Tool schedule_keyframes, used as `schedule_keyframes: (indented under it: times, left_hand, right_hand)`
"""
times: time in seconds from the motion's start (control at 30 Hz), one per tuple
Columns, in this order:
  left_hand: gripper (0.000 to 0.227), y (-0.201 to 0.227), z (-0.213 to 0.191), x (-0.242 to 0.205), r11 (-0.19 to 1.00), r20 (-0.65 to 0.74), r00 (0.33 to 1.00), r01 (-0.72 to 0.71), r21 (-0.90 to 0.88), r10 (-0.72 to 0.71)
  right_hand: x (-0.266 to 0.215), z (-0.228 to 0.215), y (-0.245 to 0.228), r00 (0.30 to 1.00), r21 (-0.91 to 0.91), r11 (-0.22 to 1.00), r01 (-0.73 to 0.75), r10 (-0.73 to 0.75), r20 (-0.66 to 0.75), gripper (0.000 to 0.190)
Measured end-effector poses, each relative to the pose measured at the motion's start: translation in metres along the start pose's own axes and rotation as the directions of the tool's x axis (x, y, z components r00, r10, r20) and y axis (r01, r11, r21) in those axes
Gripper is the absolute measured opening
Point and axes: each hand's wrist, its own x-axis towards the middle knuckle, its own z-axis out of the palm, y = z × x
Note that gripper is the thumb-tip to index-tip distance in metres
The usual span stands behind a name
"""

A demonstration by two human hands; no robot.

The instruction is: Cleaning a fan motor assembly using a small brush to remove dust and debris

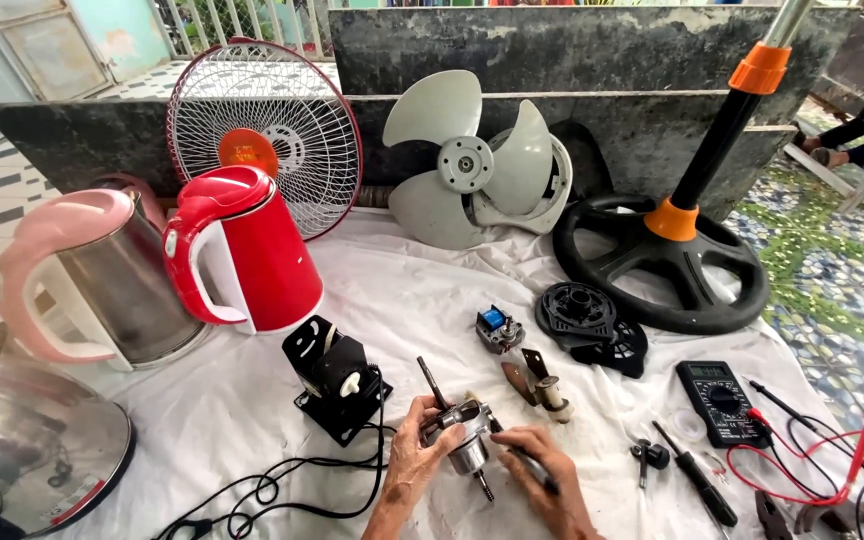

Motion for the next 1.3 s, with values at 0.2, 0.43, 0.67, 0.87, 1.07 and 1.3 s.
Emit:
schedule_keyframes:
  times: [0.2, 0.43, 0.67, 0.87, 1.07, 1.3]
  left_hand:
    - [0.051, 0.004, -0.001, -0.001, 1.0, 0.022, 1.0, 0.008, 0.004, -0.008]
    - [0.052, 0.006, -0.003, -0.002, 1.0, 0.032, 0.999, 0.018, 0.015, -0.018]
    - [0.053, -0.004, 0.0, 0.002, 0.999, 0.012, 1.0, 0.008, 0.046, -0.008]
    - [0.052, -0.001, -0.001, 0.002, 0.999, 0.018, 1.0, 0.0, 0.038, -0.001]
    - [0.053, 0.005, -0.001, -0.001, 1.0, 0.043, 0.999, -0.001, -0.03, 0.002]
    - [0.056, 0.0, 0.001, 0.001, 1.0, 0.015, 1.0, -0.015, 0.014, 0.015]
  right_hand:
    - [0.003, 0.001, -0.03, 0.998, -0.1, 0.994, -0.053, 0.056, 0.021, 0.027]
    - [0.003, 0.005, -0.027, 0.998, -0.157, 0.986, -0.049, 0.053, 0.019, 0.024]
    - [0.002, 0.007, -0.022, 0.994, -0.174, 0.979, -0.103, 0.106, 0.006, 0.024]
    - [0.003, 0.007, -0.015, 0.998, -0.197, 0.979, -0.054, 0.06, 0.024, 0.024]
    - [0.002, 0.009, -0.011, 0.992, -0.215, 0.969, -0.122, 0.128, 0.014, 0.026]
    - [0.001, 0.009, 0.008, 0.988, -0.275, 0.95, -0.15, 0.157, 0.005, 0.026]
